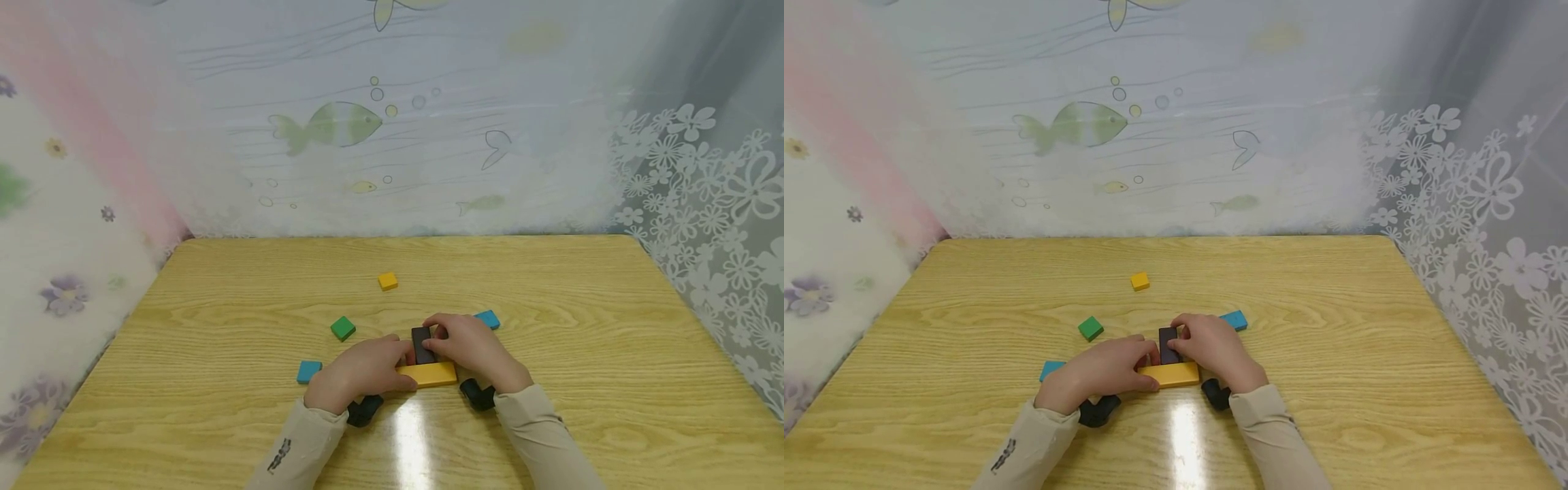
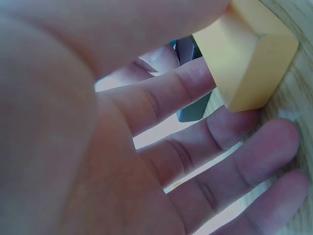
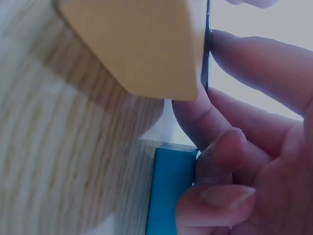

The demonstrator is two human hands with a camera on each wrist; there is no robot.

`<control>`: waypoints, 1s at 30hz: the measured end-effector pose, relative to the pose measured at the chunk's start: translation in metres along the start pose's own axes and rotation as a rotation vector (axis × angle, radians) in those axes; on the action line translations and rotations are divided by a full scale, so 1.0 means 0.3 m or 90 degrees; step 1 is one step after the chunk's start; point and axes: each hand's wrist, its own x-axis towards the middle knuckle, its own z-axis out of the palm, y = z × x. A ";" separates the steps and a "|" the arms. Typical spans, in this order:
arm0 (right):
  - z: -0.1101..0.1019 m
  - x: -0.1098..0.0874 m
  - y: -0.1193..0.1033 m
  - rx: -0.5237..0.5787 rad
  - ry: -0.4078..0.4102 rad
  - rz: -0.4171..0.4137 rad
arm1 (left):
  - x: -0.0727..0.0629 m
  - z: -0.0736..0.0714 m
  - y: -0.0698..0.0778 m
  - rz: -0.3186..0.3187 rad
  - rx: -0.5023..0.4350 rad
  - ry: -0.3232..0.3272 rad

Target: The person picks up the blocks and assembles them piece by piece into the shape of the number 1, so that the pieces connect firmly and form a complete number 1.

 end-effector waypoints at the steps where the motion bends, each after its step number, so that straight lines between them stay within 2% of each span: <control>1: 0.000 0.000 0.000 0.001 0.000 0.001 | 0.000 0.000 0.000 0.000 -0.001 0.000; 30: -0.014 -0.002 0.006 0.020 -0.027 0.004 | -0.003 -0.004 0.004 0.007 0.003 -0.004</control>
